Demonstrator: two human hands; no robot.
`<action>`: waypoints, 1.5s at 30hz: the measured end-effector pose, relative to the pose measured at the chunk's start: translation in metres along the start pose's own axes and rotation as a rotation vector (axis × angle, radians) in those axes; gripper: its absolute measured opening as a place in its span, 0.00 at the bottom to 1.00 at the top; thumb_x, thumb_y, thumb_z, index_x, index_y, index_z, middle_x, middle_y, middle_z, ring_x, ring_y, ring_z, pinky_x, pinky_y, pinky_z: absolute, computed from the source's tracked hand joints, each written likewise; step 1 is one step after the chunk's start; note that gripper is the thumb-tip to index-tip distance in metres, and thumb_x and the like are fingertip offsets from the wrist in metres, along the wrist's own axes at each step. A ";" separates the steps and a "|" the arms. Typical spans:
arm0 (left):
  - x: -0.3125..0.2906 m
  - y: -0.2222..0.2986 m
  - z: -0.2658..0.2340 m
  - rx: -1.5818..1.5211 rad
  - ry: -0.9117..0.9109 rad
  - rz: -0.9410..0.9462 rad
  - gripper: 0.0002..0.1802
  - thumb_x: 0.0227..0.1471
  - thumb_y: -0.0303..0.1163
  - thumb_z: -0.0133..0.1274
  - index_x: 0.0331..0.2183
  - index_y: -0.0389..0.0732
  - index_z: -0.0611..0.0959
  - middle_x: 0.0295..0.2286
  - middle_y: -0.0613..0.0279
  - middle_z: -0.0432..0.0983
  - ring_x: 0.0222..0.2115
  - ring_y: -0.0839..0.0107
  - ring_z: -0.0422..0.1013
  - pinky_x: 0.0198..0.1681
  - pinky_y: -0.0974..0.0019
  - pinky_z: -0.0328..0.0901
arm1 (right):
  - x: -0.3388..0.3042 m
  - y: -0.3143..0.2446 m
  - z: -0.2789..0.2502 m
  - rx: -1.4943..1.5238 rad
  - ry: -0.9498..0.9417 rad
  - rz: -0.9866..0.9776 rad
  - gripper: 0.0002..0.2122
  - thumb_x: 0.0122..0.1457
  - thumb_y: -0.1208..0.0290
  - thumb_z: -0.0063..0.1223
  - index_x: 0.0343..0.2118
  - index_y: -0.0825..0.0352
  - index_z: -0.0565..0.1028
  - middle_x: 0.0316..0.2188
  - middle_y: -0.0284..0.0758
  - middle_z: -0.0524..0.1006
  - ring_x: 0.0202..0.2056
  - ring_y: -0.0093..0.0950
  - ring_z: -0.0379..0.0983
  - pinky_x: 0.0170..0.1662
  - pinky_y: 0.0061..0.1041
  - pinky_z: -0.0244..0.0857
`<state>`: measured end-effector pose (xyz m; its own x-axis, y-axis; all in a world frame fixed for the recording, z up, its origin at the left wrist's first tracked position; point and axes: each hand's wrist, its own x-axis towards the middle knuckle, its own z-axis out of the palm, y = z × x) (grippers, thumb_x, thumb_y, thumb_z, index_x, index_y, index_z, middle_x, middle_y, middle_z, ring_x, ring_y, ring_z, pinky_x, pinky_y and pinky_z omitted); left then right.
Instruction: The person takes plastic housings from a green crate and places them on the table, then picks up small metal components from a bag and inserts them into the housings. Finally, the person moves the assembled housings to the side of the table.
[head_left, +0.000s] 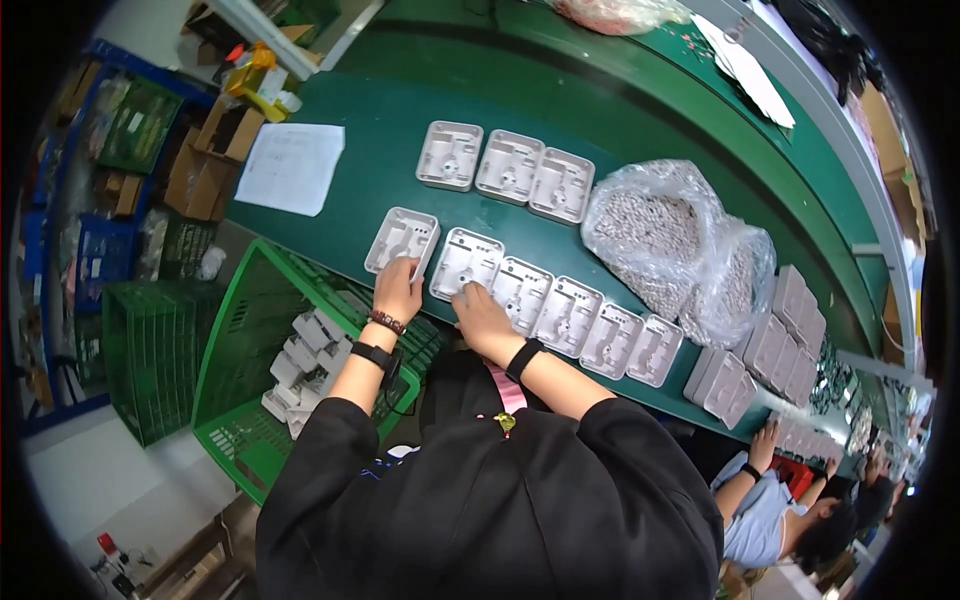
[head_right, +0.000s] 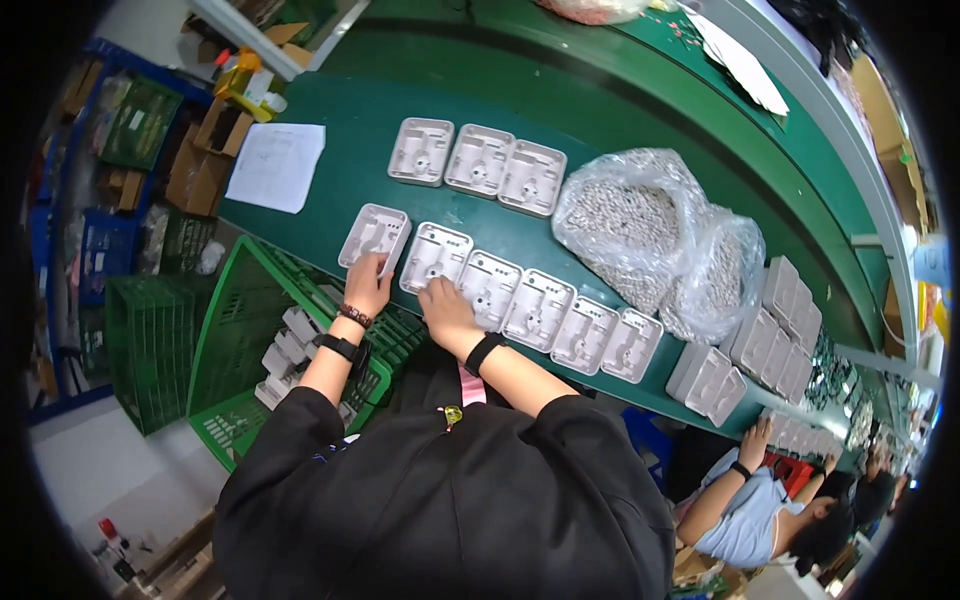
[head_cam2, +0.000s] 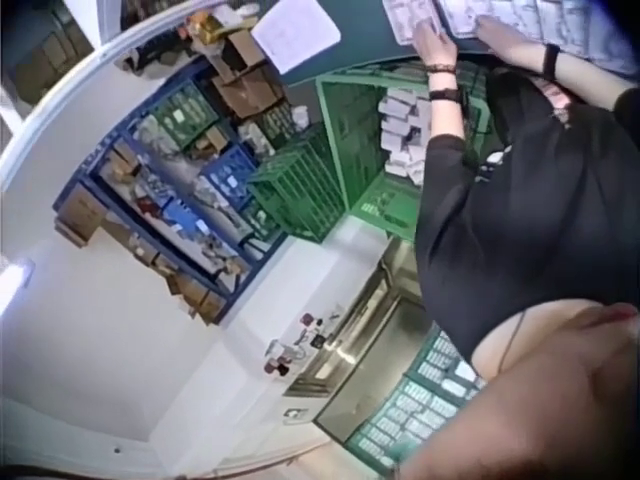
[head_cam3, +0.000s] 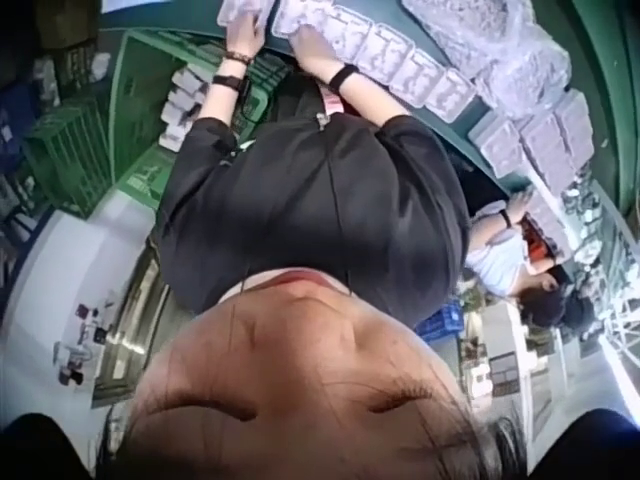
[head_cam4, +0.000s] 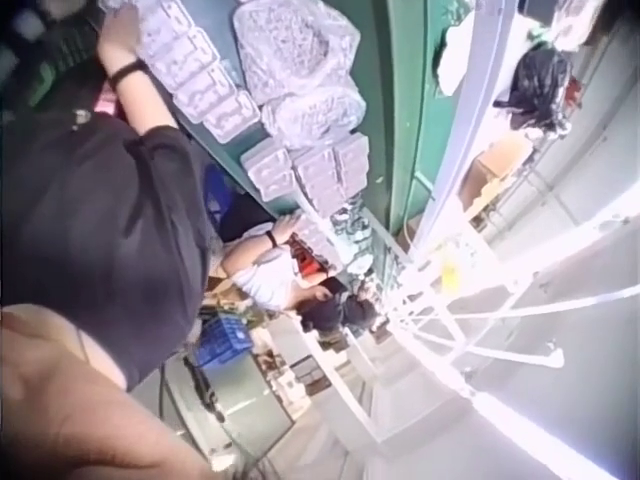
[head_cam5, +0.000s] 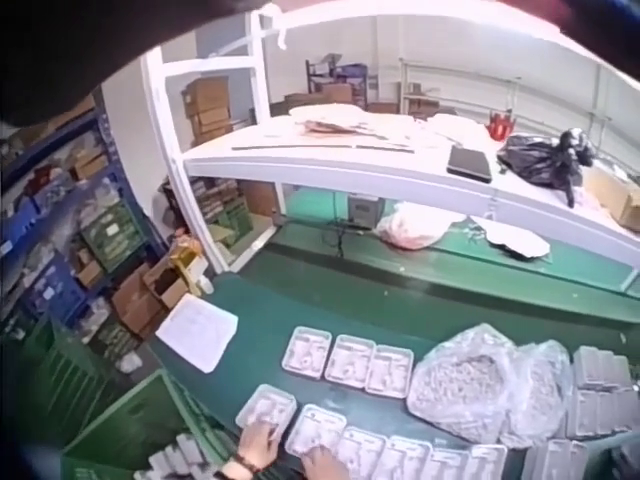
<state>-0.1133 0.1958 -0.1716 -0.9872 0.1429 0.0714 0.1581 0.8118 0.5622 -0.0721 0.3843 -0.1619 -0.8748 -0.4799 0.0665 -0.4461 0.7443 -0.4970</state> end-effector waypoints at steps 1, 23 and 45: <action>-0.004 0.002 0.006 0.057 -0.026 0.068 0.13 0.39 0.25 0.51 0.33 0.37 0.71 0.28 0.51 0.71 0.32 0.52 0.67 0.34 0.57 0.62 | -0.010 0.003 -0.008 0.014 0.106 -0.093 0.15 0.42 0.75 0.51 0.36 0.67 0.69 0.39 0.47 0.67 0.43 0.41 0.64 0.43 0.33 0.62; 0.039 0.026 0.035 0.359 -0.344 -0.105 0.16 0.42 0.30 0.52 0.34 0.34 0.67 0.28 0.46 0.71 0.30 0.51 0.69 0.32 0.55 0.65 | -0.197 0.166 -0.099 -0.077 0.037 0.980 0.23 0.45 0.69 0.56 0.42 0.68 0.60 0.25 0.43 0.74 0.29 0.42 0.71 0.30 0.37 0.64; 0.024 0.043 0.032 0.221 -0.235 -0.246 0.17 0.40 0.32 0.54 0.33 0.36 0.68 0.26 0.50 0.71 0.29 0.51 0.69 0.32 0.56 0.65 | -0.186 0.166 -0.094 -0.177 -0.103 1.002 0.21 0.49 0.67 0.51 0.43 0.69 0.59 0.32 0.47 0.72 0.30 0.44 0.71 0.31 0.39 0.64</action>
<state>-0.1297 0.2524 -0.1725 -0.9681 0.0338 -0.2483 -0.0562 0.9365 0.3462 -0.0011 0.6405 -0.1756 -0.8443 0.3690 -0.3885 0.4524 0.8795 -0.1478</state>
